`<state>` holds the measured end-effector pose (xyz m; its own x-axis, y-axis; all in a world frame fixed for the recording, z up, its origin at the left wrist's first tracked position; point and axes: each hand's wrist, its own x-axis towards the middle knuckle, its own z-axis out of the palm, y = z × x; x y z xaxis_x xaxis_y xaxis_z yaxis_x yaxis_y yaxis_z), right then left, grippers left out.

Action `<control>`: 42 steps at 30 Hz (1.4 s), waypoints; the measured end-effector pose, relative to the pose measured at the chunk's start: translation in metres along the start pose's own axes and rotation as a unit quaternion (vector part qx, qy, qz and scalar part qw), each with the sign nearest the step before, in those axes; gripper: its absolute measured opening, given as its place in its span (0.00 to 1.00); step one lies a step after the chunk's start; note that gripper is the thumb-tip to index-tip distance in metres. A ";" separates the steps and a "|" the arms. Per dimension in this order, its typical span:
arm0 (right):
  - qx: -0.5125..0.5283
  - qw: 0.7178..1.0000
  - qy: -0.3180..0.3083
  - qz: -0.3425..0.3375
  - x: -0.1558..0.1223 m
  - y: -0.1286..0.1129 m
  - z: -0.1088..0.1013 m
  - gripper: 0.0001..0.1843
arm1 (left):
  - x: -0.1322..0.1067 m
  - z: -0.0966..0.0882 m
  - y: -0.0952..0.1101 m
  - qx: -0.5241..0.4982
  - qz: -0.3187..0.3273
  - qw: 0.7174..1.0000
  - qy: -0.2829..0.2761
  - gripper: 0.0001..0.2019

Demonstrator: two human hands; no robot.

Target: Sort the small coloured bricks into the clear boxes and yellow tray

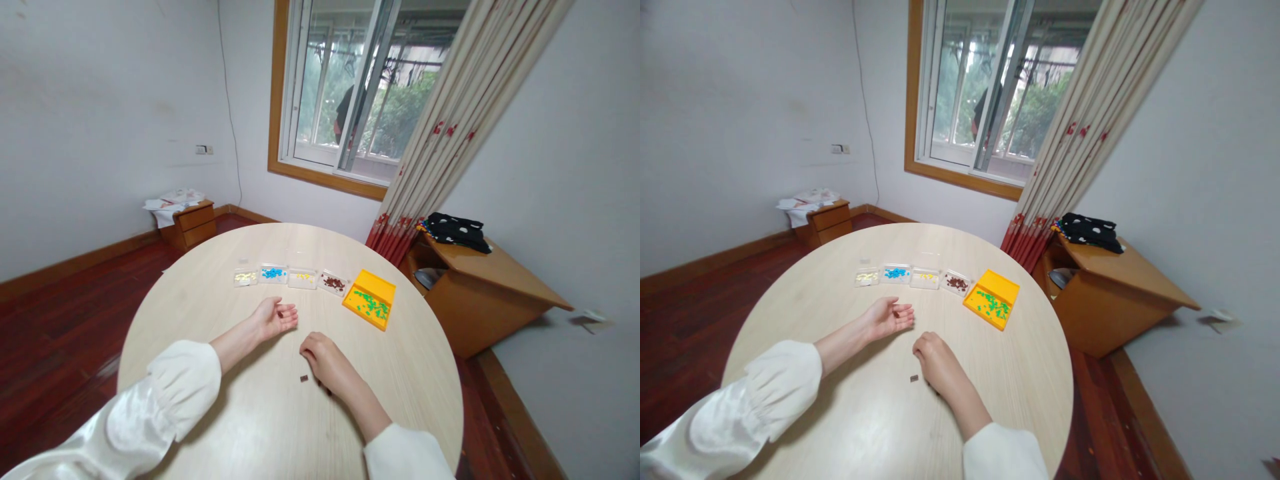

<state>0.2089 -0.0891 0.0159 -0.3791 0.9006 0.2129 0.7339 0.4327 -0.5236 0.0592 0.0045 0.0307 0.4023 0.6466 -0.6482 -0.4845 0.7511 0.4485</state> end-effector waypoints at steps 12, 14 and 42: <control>0.090 0.993 0.055 0.053 0.000 -0.015 -0.024 0.08 | -0.023 -0.011 -0.021 -0.063 -0.031 0.997 -0.030 0.13; 0.074 0.996 -0.025 0.053 -0.012 -0.016 -0.021 0.07 | -0.024 -0.015 -0.019 -0.050 -0.024 0.998 -0.014 0.13; 0.049 0.998 0.047 0.012 -0.026 -0.026 -0.034 0.09 | -0.040 -0.011 -0.050 -0.006 -0.071 0.997 -0.040 0.15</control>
<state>0.2185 -0.1222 0.0522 -0.3044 0.9124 0.2737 0.6822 0.4093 -0.6058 0.0593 -0.0598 0.0274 0.5283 0.5432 -0.6526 -0.4274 0.8342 0.3485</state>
